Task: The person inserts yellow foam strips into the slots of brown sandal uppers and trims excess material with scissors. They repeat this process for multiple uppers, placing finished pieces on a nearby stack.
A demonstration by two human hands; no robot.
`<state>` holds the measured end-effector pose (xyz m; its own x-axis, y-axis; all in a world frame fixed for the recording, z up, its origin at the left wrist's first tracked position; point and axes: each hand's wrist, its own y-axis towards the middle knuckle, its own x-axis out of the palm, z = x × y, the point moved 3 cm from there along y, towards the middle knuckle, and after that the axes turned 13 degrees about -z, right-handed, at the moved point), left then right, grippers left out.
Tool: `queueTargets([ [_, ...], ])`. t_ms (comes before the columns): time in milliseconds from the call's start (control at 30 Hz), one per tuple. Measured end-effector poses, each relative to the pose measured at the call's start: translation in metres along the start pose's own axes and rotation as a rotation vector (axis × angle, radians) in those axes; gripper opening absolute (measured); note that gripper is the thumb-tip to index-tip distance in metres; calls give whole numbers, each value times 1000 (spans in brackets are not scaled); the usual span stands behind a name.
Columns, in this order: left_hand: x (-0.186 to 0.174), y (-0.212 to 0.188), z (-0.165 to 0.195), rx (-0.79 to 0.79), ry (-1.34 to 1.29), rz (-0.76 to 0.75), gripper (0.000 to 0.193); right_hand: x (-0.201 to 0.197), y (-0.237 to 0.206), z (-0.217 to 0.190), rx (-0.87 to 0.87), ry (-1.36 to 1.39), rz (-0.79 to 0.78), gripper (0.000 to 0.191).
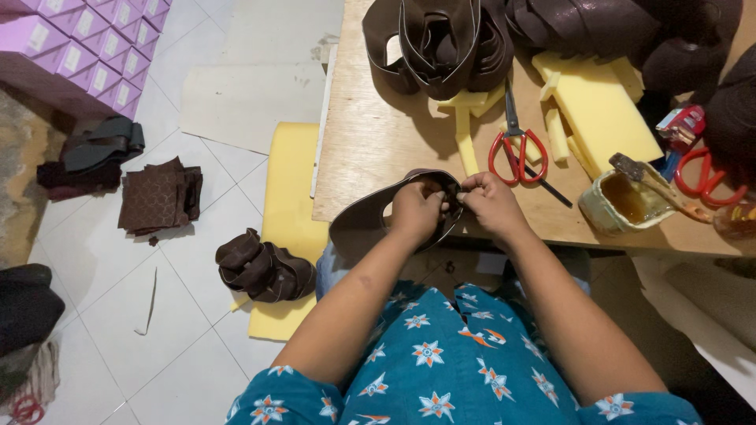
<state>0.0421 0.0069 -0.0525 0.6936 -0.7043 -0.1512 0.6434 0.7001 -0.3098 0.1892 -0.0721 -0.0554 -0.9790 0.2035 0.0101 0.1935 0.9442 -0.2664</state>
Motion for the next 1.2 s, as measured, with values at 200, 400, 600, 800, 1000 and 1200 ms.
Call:
queueTargets([
  [200, 1, -3, 7, 223, 312, 184, 28, 0, -1, 2, -5, 61, -1, 26],
  [400, 1, -4, 7, 102, 330, 140, 28, 0, -5, 4, 5, 151, -5, 26],
  [600, 9, 0, 7, 95, 392, 163, 29, 1, -5, 4, 111, 354, 16, 24],
  [800, 16, -4, 11, 58, 471, 95, 22, 8, 3, -4, 14, -257, 124, 38],
  [1000, 6, -21, 36, 36, 475, -43, 32, 14, 9, -24, 45, -641, 155, 48],
  [1200, 14, -58, 64, 64, 690, -118, 32, 14, 11, -28, 60, -697, 127, 48],
])
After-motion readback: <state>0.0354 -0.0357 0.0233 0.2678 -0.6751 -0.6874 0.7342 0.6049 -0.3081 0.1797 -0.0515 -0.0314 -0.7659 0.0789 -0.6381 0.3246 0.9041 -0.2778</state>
